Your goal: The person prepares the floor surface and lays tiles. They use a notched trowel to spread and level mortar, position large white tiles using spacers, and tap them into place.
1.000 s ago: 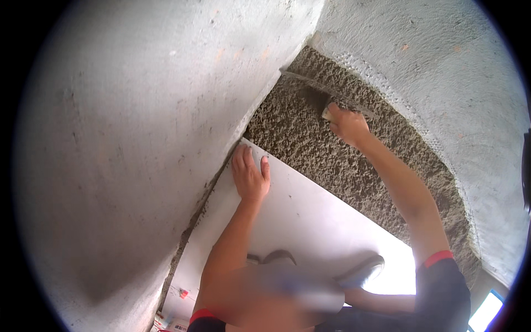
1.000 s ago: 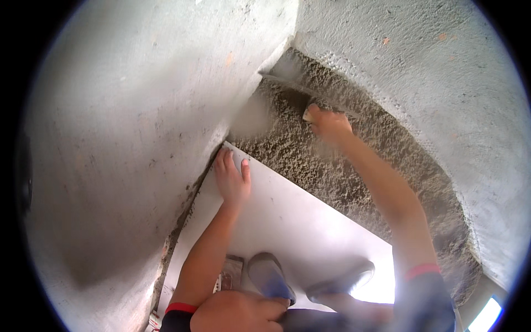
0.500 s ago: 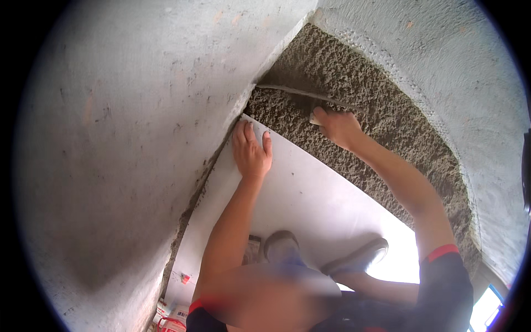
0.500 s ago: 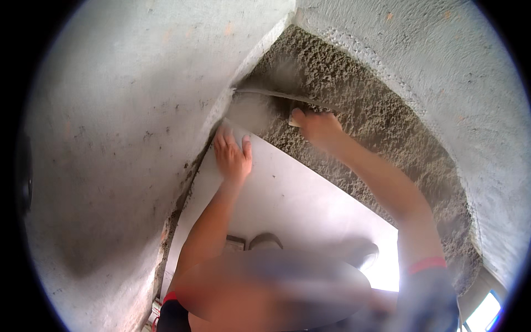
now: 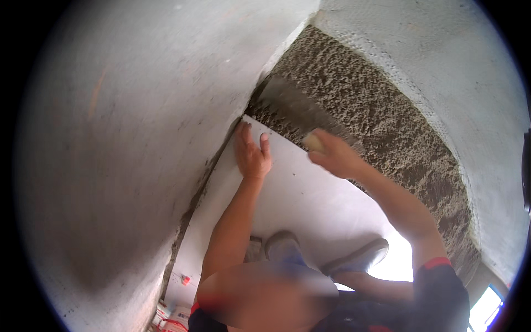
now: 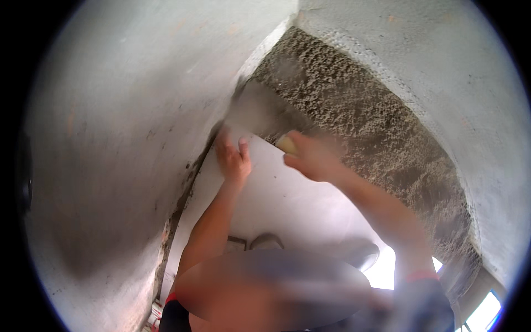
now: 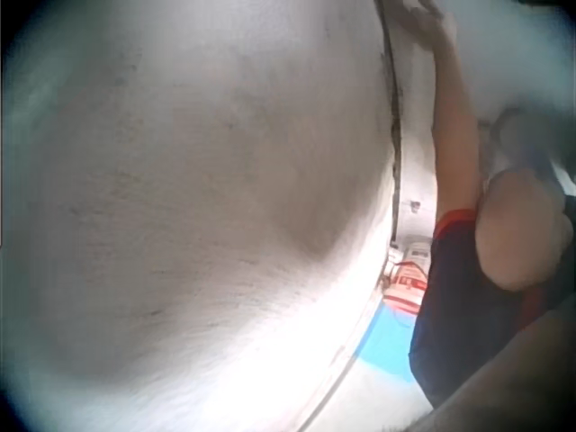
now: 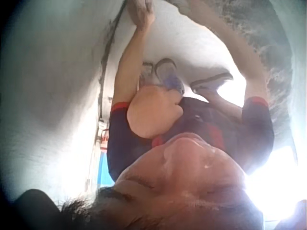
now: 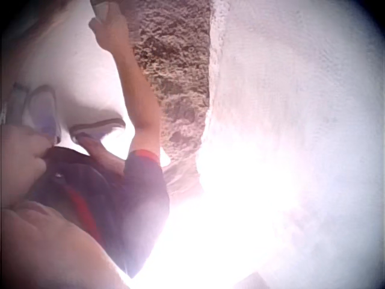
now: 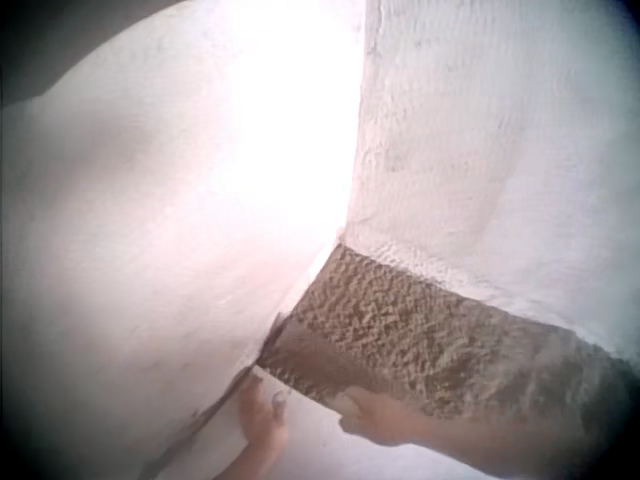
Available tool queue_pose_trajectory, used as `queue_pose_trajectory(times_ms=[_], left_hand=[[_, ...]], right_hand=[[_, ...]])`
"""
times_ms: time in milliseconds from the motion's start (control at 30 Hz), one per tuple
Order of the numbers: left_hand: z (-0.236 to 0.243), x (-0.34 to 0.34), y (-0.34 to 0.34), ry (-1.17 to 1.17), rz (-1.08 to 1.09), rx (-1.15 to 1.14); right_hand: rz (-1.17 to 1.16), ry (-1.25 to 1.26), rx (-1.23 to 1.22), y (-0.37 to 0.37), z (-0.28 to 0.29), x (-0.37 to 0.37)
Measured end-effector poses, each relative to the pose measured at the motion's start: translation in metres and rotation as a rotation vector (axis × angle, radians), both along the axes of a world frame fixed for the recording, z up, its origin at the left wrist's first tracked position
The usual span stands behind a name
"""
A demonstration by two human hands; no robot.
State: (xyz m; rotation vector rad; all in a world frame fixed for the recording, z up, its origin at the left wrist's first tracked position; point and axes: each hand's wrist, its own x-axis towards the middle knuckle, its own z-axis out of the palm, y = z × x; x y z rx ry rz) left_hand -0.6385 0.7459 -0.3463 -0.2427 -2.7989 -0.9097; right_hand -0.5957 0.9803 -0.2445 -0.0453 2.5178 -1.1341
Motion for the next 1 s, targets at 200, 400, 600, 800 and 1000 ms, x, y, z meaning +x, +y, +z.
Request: queue_pose_trajectory(times_ms=[200, 400, 600, 800, 1000], left_hand=[[-0.005, -0.001, 0.004, 0.037, -0.040, -0.013], [-0.014, -0.001, 0.000, 0.055, -0.025, -0.089], [-0.007, 0.001, -0.001, 0.078, -0.085, -0.049], [-0.002, 0.001, -0.002, 0.029, -0.064, -0.066], [-0.004, -0.001, 0.003, 0.077, -0.078, -0.098]], right_hand=[[-0.400, -0.387, -0.377, -0.018, 0.015, -0.025], [-0.964, -0.175, -0.538, 0.051, -0.037, -0.025], [-1.460, -0.033, -0.717, 0.147, -0.029, 0.073], [-1.013, 0.042, 0.592, 0.166, 0.006, 0.118], [-0.409, -0.092, 0.755, 0.151, 0.051, 0.007]])
